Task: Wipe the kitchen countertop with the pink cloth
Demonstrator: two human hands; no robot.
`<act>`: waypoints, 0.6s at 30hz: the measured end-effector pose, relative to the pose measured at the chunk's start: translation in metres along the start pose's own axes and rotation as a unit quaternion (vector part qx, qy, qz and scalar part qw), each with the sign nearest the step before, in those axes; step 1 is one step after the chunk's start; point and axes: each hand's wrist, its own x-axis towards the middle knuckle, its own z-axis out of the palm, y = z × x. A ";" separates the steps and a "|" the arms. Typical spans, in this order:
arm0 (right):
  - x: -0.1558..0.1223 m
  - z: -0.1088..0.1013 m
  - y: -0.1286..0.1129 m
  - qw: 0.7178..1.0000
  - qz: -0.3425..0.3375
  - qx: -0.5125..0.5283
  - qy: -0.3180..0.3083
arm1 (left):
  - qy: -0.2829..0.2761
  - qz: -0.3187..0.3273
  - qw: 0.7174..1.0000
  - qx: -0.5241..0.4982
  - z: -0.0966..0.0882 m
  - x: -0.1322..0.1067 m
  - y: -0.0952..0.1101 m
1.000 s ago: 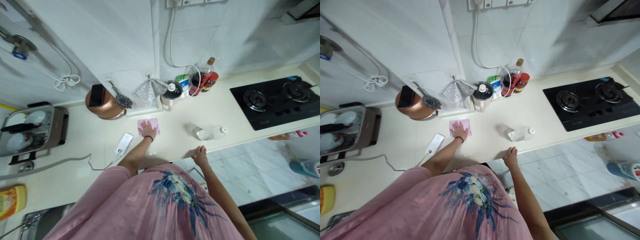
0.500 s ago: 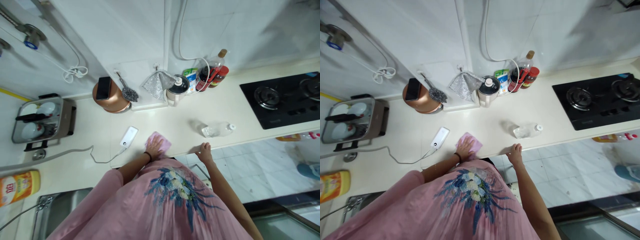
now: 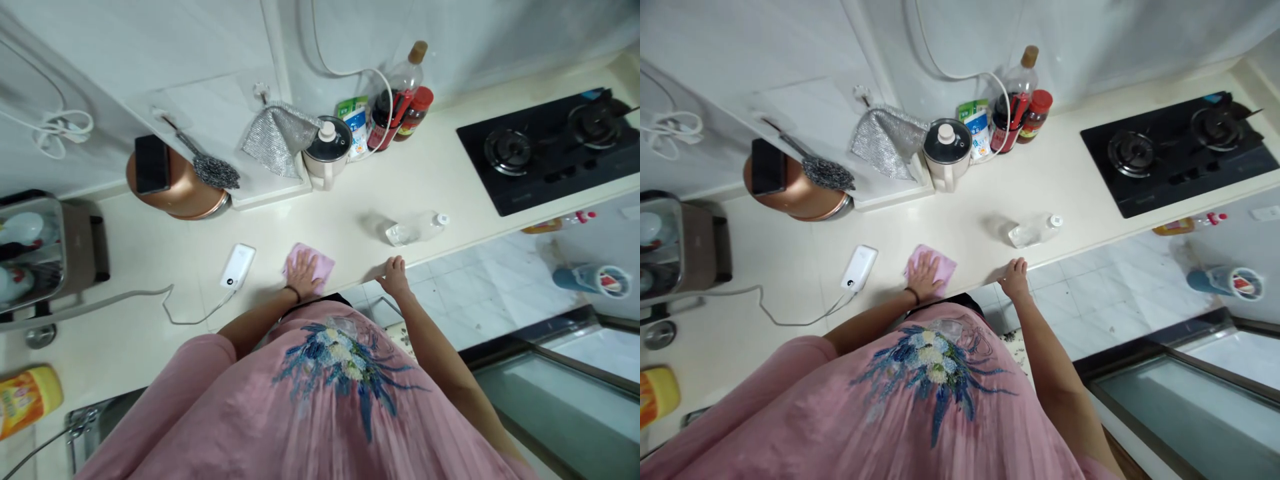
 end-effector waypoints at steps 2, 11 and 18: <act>0.001 0.000 0.001 1.000 -0.001 -0.008 -0.009 | -0.001 0.074 0.997 -0.008 -0.007 0.030 0.037; 0.003 0.002 0.008 1.000 -0.002 -0.011 -0.027 | -0.007 0.126 0.992 -0.018 -0.022 0.055 0.036; 0.001 0.005 0.006 1.000 0.002 0.019 -0.007 | -0.021 -0.059 0.997 0.034 -0.006 -0.051 -0.085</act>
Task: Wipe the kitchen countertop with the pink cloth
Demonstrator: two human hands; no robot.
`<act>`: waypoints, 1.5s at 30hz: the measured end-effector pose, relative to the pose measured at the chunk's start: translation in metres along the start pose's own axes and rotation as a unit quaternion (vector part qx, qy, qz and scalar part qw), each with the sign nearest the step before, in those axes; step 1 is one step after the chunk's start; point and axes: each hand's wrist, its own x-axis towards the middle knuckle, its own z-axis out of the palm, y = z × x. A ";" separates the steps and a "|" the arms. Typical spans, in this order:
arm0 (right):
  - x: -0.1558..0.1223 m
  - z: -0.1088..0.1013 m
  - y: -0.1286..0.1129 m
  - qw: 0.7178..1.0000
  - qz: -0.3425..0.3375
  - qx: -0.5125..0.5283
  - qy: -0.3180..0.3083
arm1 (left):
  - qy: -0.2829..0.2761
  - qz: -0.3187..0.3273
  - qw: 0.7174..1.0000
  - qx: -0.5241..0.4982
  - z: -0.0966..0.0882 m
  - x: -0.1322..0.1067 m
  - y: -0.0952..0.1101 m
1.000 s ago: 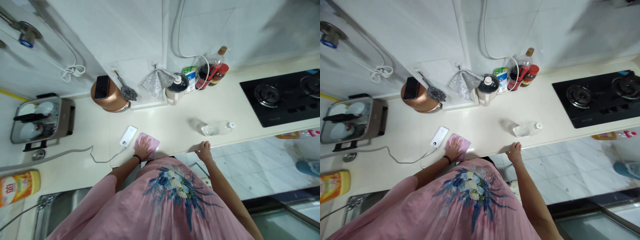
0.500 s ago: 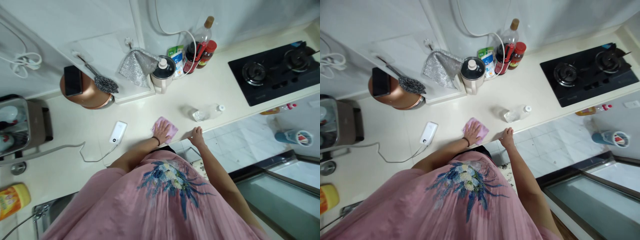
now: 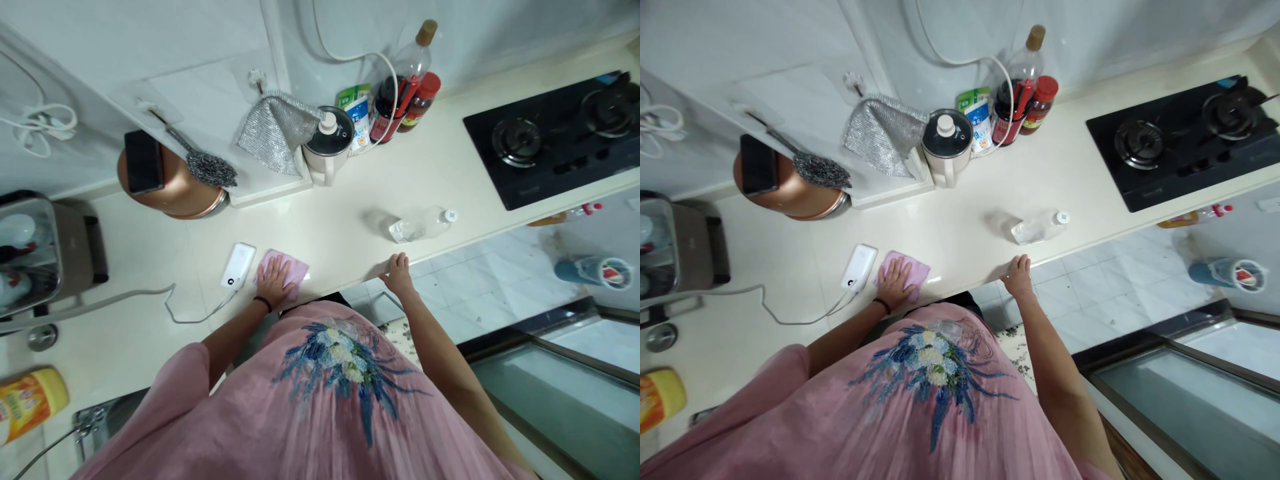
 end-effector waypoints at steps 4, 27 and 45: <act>0.000 -0.001 -0.001 1.000 0.007 0.003 -0.006 | 0.010 -0.045 0.999 -0.006 0.009 -0.005 0.004; 0.008 -0.008 0.003 1.000 0.006 -0.011 0.014 | 0.068 0.085 0.990 -0.090 -0.004 0.053 0.042; 0.001 -0.012 0.001 0.998 -0.022 -0.058 0.012 | 0.101 0.012 0.984 -0.143 -0.061 0.174 0.157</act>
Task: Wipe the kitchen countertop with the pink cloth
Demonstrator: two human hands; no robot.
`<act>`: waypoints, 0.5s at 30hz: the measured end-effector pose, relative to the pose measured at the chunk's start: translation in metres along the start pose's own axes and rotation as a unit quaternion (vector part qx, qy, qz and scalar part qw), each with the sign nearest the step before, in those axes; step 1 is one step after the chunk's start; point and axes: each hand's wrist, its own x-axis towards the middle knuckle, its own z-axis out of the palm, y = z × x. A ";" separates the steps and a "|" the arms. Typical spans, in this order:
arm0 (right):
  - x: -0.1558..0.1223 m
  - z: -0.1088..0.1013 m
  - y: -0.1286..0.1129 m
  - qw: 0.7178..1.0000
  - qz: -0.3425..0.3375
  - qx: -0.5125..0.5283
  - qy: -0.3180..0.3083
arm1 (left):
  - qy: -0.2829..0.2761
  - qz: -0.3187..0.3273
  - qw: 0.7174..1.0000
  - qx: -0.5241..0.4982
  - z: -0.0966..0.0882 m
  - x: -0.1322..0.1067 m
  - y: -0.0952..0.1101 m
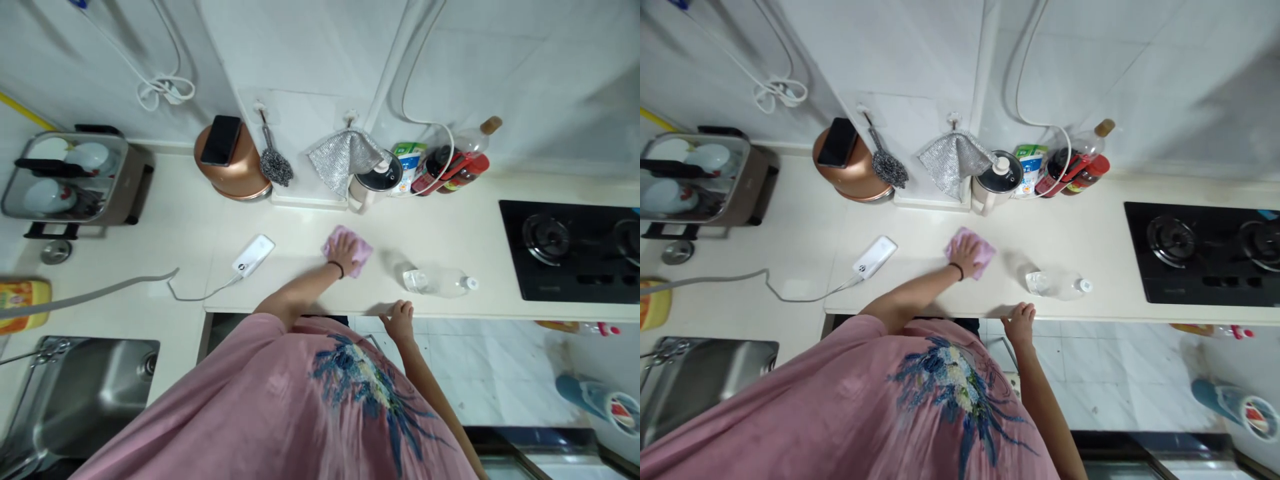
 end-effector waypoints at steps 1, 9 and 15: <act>0.000 -0.001 -0.001 1.000 -0.004 -0.002 0.004 | -0.003 0.057 0.998 0.013 0.016 -0.015 0.015; -0.001 -0.004 -0.006 1.000 -0.017 -0.003 0.025 | -0.009 0.187 0.981 0.048 0.032 -0.092 -0.030; 0.000 -0.001 -0.007 0.999 -0.004 0.017 0.026 | 0.020 -0.013 0.997 0.072 -0.008 -0.141 -0.141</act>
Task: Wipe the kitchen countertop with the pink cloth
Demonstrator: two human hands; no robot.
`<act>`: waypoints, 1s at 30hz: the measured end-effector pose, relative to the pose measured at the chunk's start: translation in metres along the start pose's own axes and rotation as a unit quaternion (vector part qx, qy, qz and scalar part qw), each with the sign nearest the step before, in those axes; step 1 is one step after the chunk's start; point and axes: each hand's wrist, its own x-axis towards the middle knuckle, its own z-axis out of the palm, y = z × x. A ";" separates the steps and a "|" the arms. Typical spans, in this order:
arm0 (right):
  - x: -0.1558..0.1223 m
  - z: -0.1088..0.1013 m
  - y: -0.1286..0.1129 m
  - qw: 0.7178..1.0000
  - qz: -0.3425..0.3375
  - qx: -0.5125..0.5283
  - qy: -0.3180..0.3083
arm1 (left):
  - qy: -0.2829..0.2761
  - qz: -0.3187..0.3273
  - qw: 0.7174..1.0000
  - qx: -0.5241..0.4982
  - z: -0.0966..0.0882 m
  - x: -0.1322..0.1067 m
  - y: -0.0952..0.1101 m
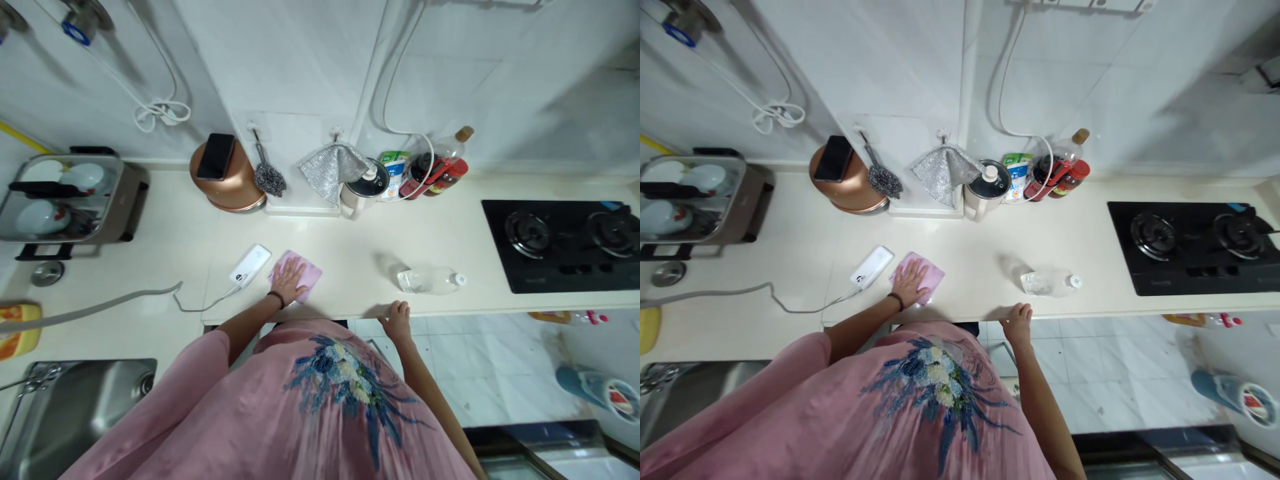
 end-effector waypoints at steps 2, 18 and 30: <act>-0.001 0.000 0.000 1.000 0.017 0.002 -0.007 | -0.007 -0.017 1.000 0.019 0.003 -0.022 -0.021; -0.001 -0.007 0.001 0.999 -0.012 -0.031 -0.025 | -0.022 0.226 0.974 -0.011 0.027 0.063 0.163; -0.003 -0.004 0.000 1.000 -0.015 0.001 0.001 | -0.003 -0.032 0.999 -0.042 0.001 0.029 0.032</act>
